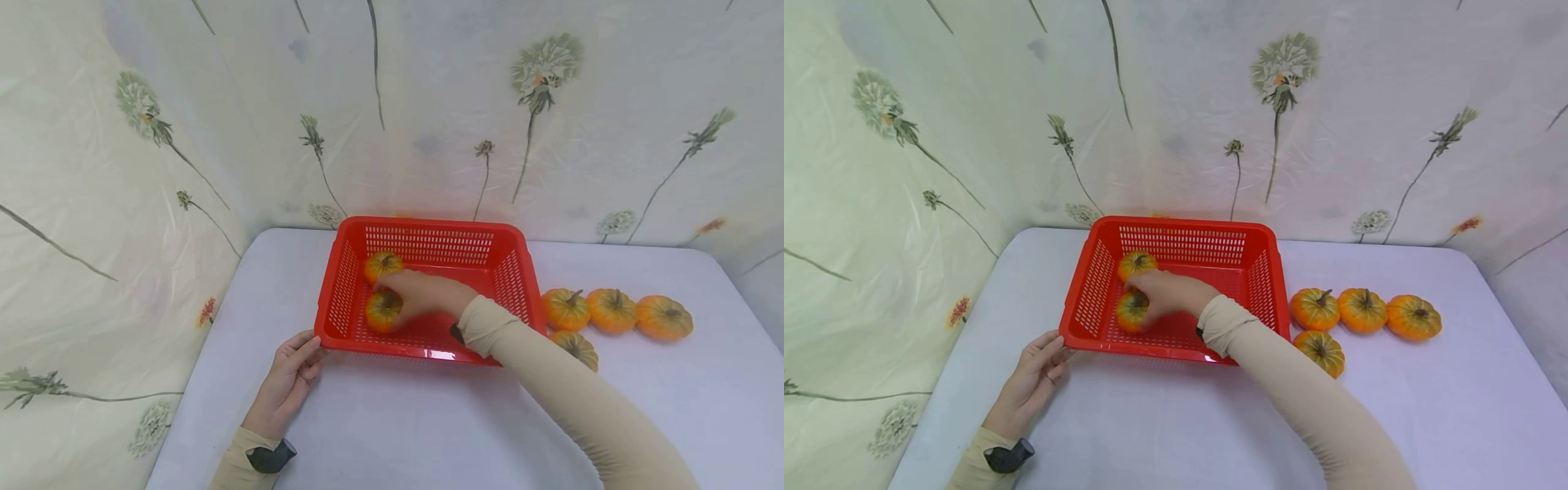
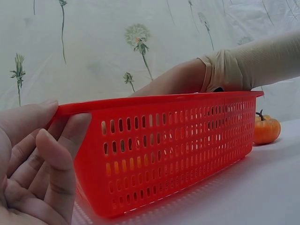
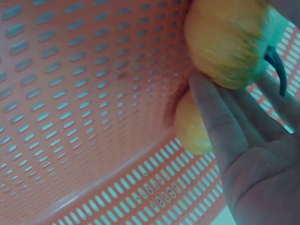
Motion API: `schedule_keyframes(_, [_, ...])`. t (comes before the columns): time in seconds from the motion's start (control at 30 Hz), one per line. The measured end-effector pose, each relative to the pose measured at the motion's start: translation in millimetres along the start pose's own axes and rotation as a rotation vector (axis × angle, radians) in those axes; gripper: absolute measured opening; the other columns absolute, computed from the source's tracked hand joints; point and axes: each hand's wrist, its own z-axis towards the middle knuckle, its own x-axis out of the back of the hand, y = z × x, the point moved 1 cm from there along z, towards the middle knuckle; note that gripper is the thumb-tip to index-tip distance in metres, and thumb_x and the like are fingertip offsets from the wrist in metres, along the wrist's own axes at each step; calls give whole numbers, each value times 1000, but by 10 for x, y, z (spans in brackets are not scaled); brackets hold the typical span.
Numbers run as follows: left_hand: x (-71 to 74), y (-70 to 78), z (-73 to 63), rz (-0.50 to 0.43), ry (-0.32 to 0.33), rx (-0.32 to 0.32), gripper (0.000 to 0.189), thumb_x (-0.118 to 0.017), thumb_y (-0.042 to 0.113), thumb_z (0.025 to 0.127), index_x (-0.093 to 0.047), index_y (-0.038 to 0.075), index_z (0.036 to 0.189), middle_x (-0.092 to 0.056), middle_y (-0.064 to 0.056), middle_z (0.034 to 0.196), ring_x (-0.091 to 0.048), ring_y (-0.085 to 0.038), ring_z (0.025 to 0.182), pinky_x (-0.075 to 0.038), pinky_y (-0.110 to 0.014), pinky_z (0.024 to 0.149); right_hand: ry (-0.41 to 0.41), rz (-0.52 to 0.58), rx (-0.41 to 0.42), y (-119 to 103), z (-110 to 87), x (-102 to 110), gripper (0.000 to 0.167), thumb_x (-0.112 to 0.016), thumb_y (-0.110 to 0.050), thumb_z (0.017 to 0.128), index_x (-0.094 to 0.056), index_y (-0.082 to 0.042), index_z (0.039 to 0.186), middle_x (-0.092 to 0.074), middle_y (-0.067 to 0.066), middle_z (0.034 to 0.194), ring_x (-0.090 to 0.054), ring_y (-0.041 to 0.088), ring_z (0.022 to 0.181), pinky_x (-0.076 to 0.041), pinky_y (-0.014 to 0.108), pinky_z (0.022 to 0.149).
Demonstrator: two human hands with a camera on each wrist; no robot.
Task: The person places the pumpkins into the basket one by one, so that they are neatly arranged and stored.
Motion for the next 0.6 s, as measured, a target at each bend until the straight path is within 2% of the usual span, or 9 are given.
schedule_keyframes(0.27, [3, 0, 3, -11, -5, -1, 27, -52, 7, 108, -76, 18, 111, -78, 4, 106, -66, -5, 84, -38, -13, 54, -10, -9, -19, -59, 24, -5, 70, -87, -32, 83, -57, -15, 144, -63, 3, 140, -55, 22, 131, -48, 45, 114])
schedule_keyframes(0.6, [7, -3, 5, -16, -10, 2, 26, -52, 9, 108, -76, 18, 112, -78, 4, 107, -67, -6, 86, -38, -13, 54, -17, -6, -16, -64, 40, -14, 72, -87, -31, 83, -56, -13, 146, -63, 2, 139, -55, 22, 131, -48, 44, 114])
